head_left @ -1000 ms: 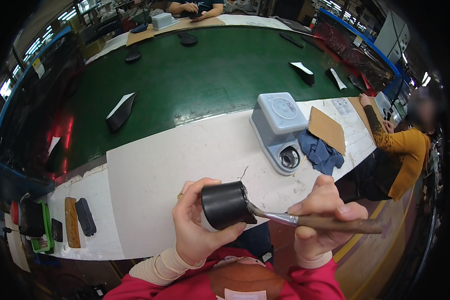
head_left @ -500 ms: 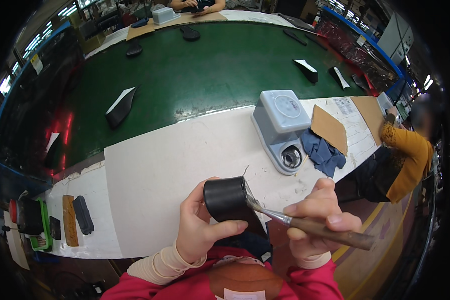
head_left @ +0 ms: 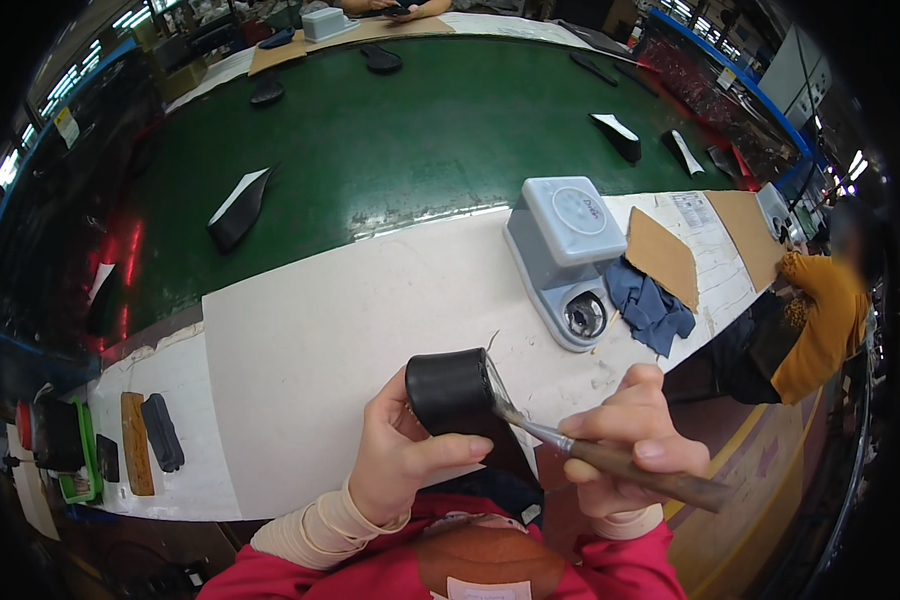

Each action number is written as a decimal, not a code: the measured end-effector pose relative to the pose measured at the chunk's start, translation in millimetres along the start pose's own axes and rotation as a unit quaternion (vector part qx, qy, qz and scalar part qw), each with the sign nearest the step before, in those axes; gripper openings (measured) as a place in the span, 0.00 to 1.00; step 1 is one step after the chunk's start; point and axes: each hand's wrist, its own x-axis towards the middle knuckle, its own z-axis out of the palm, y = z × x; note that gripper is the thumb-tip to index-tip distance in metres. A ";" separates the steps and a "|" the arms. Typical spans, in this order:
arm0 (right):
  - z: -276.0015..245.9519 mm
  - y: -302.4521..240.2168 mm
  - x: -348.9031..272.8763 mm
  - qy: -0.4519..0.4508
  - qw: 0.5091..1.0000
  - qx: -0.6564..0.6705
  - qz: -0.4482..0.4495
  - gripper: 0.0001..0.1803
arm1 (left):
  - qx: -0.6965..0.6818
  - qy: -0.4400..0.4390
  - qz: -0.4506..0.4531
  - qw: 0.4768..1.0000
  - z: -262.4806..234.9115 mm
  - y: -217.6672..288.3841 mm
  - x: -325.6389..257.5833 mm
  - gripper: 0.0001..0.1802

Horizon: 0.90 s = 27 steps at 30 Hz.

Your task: The person uses a paintbrush to apply white paint to the inner surface of black shoe parts at a factory workbench. They repeatedly dip the brush into a paint container, paint the curved interior of each part, and place the finished pieces on the table.

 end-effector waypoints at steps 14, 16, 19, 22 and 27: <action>-61.8 99.7 -19.4 0.101 0.936 -0.069 0.331 0.22 | -0.047 -0.026 -0.060 0.997 -43.0 -20.1 28.7 0.24; -60.9 109.4 -23.6 0.081 0.939 -0.074 0.325 0.22 | -0.086 -0.027 -0.092 0.992 -46.9 -24.2 31.2 0.25; -58.0 115.8 -27.3 0.062 0.941 -0.084 0.321 0.21 | -0.115 -0.026 -0.112 0.987 -49.5 -26.6 33.4 0.26; -58.0 120.1 -28.2 0.036 0.944 -0.097 0.314 0.20 | -0.110 -0.010 -0.097 0.989 -48.1 -27.5 33.7 0.26; -60.3 131.1 -33.3 0.019 0.943 -0.058 0.328 0.20 | -0.106 -0.020 -0.102 0.989 -46.7 -25.0 33.1 0.25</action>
